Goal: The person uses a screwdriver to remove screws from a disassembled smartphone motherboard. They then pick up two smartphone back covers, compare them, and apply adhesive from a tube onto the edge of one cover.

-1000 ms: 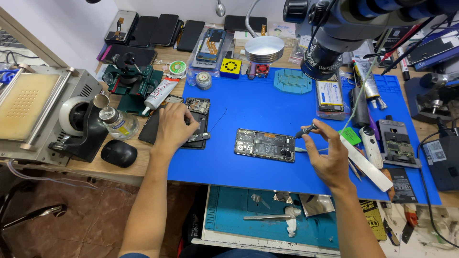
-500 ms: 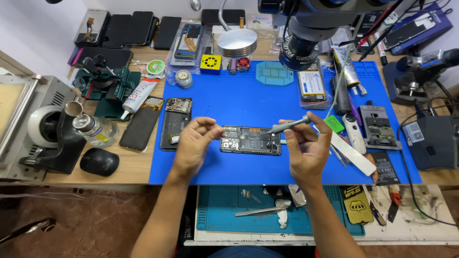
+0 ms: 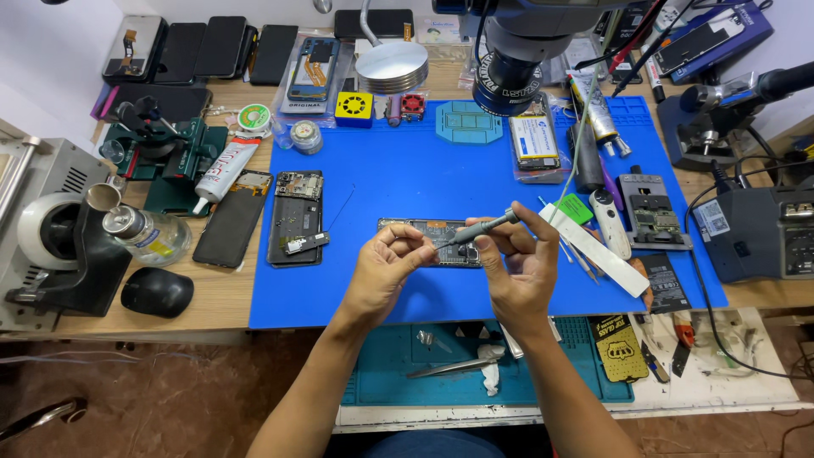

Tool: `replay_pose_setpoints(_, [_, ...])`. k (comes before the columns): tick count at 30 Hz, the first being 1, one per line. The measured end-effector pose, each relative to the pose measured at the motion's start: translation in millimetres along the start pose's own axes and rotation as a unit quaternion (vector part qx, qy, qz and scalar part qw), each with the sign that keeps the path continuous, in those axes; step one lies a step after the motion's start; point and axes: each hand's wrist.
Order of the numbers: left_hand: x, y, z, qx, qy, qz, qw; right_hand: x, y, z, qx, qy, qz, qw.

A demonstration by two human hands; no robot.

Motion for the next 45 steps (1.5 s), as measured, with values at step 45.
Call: replay_pose_setpoints(45, [12.8, 11.7, 22.9, 0.354, -0.651, 0.093, 0.665, -39.7, -5.4, 7.9, -0.091, 0.306, 0.192, 0.928])
Point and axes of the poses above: each hand's wrist, its own y-axis away from the middle knuckle, its own x-axis out of the palm, z = x × y
